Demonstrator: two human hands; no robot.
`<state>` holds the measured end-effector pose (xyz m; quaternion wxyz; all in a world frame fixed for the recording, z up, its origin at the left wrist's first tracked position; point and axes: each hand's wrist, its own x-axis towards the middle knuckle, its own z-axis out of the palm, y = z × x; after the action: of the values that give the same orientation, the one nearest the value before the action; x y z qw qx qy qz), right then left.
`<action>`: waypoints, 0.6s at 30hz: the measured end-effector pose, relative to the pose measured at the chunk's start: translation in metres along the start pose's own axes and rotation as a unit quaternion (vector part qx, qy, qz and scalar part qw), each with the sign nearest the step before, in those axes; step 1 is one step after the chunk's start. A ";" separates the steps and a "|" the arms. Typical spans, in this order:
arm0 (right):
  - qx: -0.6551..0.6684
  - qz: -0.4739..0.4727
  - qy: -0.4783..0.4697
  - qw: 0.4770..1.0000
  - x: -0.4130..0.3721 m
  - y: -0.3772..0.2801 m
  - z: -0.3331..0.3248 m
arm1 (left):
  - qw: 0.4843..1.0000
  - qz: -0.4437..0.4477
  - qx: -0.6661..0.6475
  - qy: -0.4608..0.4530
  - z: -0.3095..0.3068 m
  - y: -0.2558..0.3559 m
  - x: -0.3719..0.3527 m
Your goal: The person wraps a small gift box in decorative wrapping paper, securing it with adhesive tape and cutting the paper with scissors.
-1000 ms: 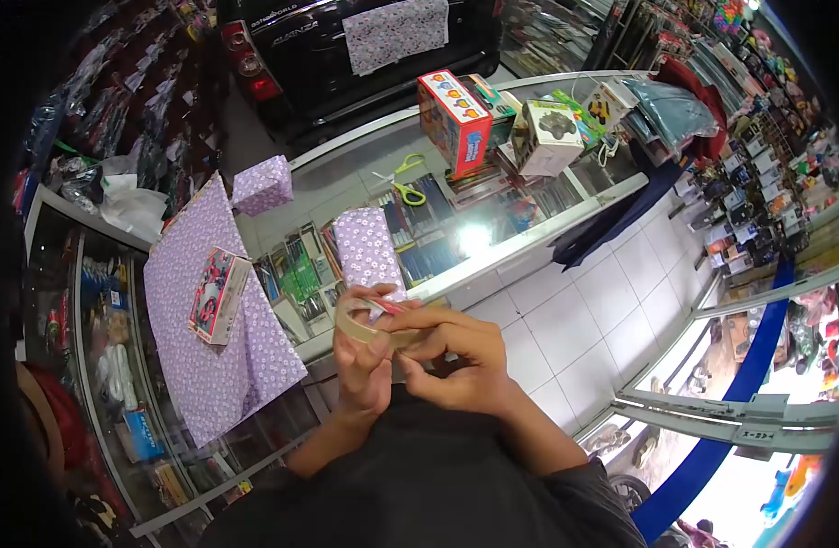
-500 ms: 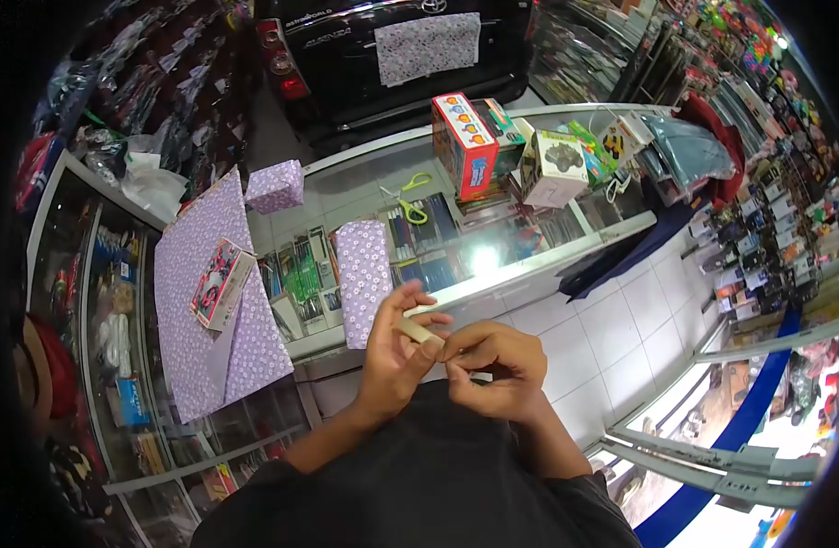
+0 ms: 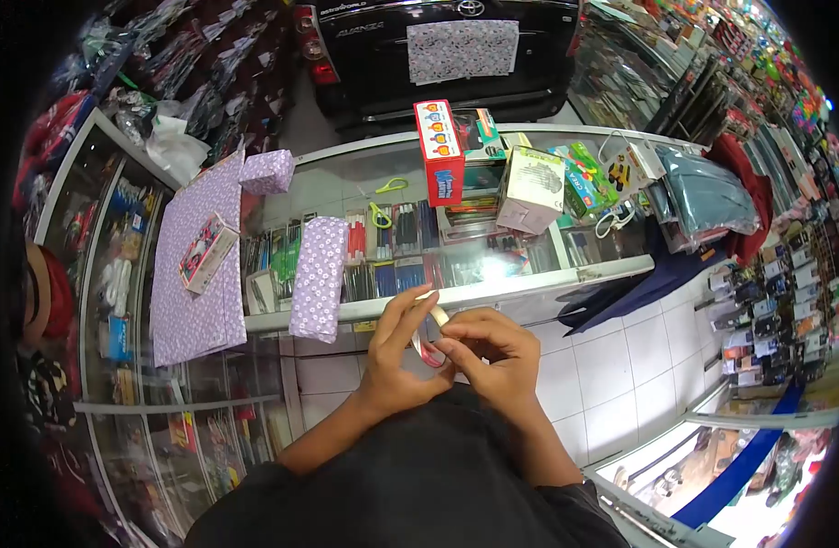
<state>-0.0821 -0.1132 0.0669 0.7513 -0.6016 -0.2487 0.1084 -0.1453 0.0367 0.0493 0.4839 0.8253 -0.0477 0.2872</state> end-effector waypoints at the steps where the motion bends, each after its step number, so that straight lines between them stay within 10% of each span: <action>1: -0.001 0.005 -0.003 1.000 0.002 0.001 -0.005 | 0.999 -0.030 -0.023 -0.017 0.004 0.002 -0.001; 7: -0.119 -0.055 -0.046 0.990 0.007 0.020 -0.038 | 0.967 -0.150 -0.202 0.049 0.039 -0.001 -0.029; 10: -0.110 -0.031 -0.066 0.991 0.010 0.024 -0.042 | 0.991 -0.111 -0.058 -0.046 0.033 -0.007 -0.042; 18: -0.094 0.056 -0.071 0.991 0.010 0.056 -0.045 | 0.988 -0.143 -0.034 0.041 0.046 0.005 -0.067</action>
<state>-0.0435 -0.1330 0.0083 0.6645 -0.6734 -0.2761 0.1692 -0.1828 -0.0176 0.0016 0.5490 0.7943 0.0813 0.2470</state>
